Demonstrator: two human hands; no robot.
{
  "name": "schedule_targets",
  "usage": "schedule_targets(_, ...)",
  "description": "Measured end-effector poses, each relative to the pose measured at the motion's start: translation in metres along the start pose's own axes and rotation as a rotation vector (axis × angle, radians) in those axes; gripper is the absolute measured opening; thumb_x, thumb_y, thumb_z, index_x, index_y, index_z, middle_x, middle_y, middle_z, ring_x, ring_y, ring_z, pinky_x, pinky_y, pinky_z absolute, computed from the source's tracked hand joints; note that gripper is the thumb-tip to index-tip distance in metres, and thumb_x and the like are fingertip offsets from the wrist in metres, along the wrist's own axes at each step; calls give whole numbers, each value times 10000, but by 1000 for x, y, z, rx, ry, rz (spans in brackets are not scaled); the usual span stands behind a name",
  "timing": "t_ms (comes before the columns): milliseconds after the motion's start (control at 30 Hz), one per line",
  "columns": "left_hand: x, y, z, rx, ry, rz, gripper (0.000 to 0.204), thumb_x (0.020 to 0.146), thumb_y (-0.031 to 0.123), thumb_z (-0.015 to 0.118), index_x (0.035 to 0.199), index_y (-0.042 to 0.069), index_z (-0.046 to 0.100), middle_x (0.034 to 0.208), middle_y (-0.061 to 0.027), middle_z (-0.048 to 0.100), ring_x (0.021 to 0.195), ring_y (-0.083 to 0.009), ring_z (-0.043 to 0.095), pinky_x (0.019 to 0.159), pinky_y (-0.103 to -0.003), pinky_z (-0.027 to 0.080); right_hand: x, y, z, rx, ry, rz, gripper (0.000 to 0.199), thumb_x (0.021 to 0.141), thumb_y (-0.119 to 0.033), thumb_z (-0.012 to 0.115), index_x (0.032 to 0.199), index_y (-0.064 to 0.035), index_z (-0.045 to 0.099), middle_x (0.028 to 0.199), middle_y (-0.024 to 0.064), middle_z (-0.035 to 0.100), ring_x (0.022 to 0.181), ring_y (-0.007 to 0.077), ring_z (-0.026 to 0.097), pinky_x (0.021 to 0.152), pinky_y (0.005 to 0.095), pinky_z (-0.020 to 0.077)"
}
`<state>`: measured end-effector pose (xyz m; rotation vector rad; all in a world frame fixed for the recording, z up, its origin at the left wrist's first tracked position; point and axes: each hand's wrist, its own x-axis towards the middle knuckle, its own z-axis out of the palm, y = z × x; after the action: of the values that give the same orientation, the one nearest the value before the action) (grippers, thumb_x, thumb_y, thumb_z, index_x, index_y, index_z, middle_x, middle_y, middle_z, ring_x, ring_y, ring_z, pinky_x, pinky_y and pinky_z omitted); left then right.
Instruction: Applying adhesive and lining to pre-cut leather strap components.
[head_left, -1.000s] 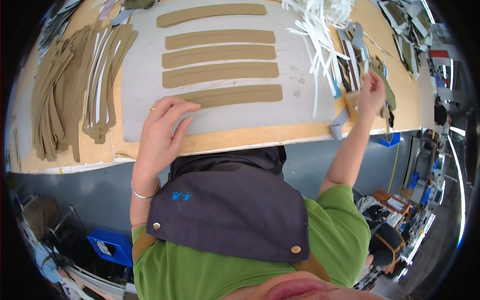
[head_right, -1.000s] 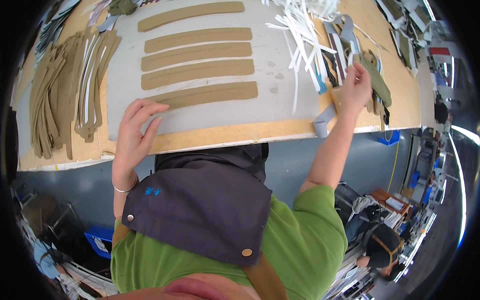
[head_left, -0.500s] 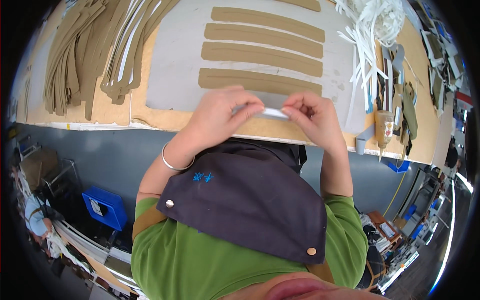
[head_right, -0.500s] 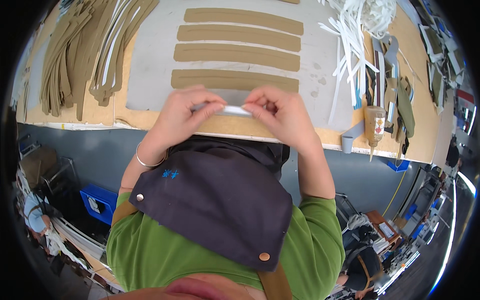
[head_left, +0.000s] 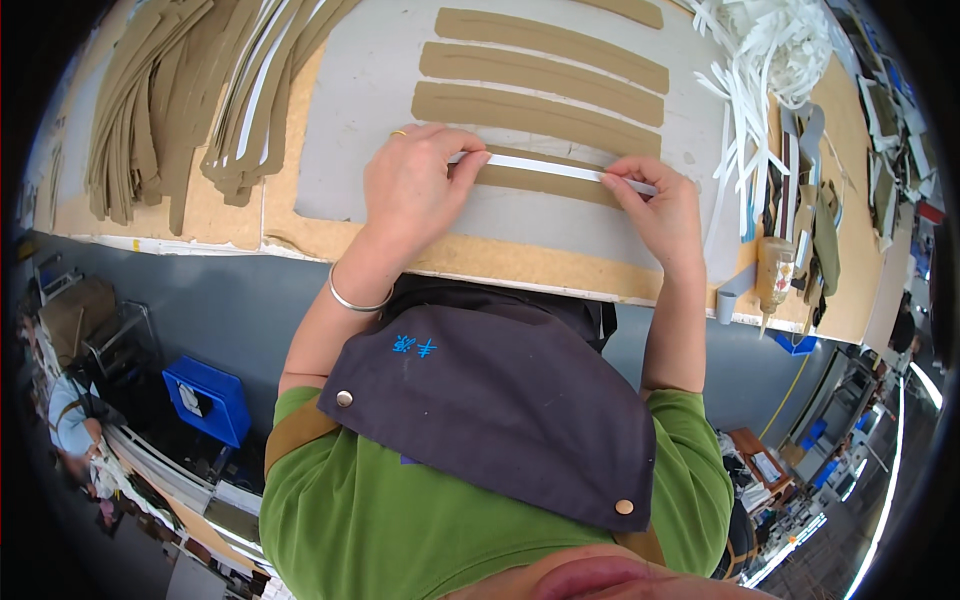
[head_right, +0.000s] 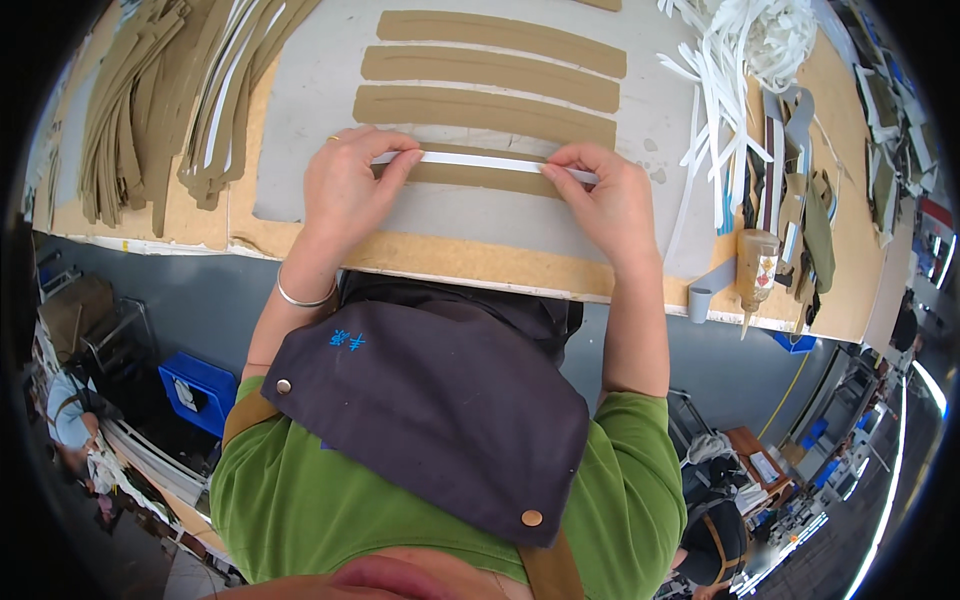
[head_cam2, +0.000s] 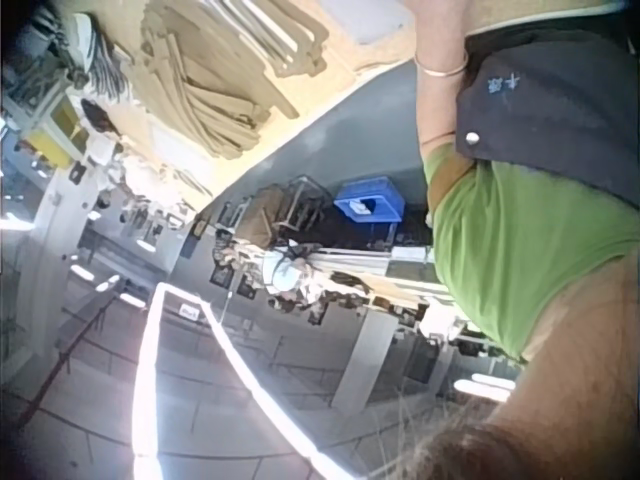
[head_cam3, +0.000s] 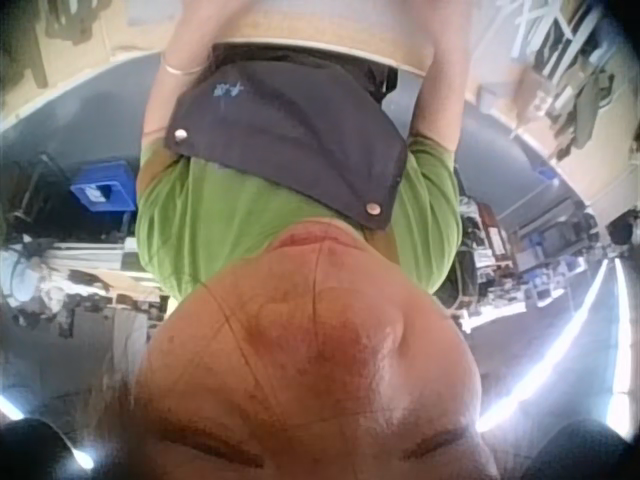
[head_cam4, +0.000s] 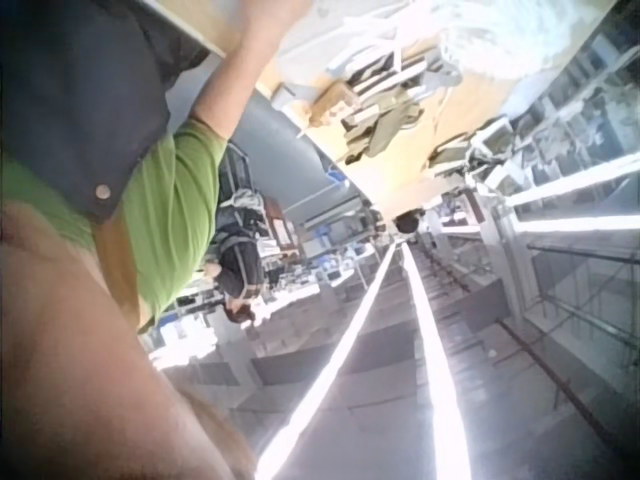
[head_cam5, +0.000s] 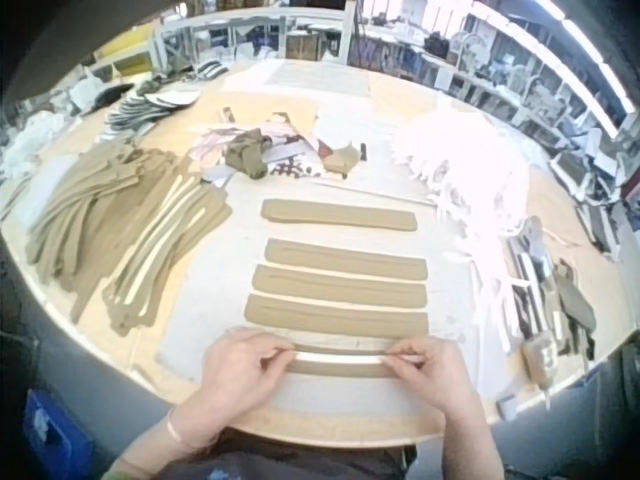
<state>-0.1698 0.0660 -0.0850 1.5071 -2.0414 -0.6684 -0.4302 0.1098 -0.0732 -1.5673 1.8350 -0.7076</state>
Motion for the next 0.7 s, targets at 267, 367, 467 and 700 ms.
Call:
schedule_targets(267, -1, -1, 2, 14, -16, -43, 12, 774, 161, 739, 777, 149, 738, 724, -10, 612, 775, -242, 607, 616, -375, 491, -2, 0, 5, -158, 67, -40, 102, 785, -155, 769, 836, -74, 736, 826, 49, 721, 750, 183, 685, 649, 299, 515)
schedule_targets(367, 0, -1, 2, 49, -11, -31, 11, 772, 160, 740, 778, 151, 742, 731, -9, 613, 773, -244, 607, 619, -375, 493, -3, -1, 5, -182, 74, -14, 109, 781, -174, 773, 828, -82, 740, 829, 47, 721, 751, 183, 685, 649, 302, 512)
schedule_targets(467, 1, -2, 3, 53, -22, -35, 12, 767, 156, 741, 778, 151, 746, 738, -11, 617, 774, -245, 610, 620, -373, 495, -3, 1, 6, -187, 84, -6, 117, 777, -187, 777, 823, -84, 743, 832, 49, 724, 752, 183, 686, 649, 304, 512)
schedule_targets(700, 0, -1, 3, 51, -5, -42, 19, 766, 150, 740, 783, 145, 747, 747, -13, 621, 774, -246, 615, 624, -372, 497, -2, 1, 7, -197, 92, 29, 129, 764, -200, 790, 815, -89, 749, 823, 57, 726, 758, 187, 690, 652, 311, 516)
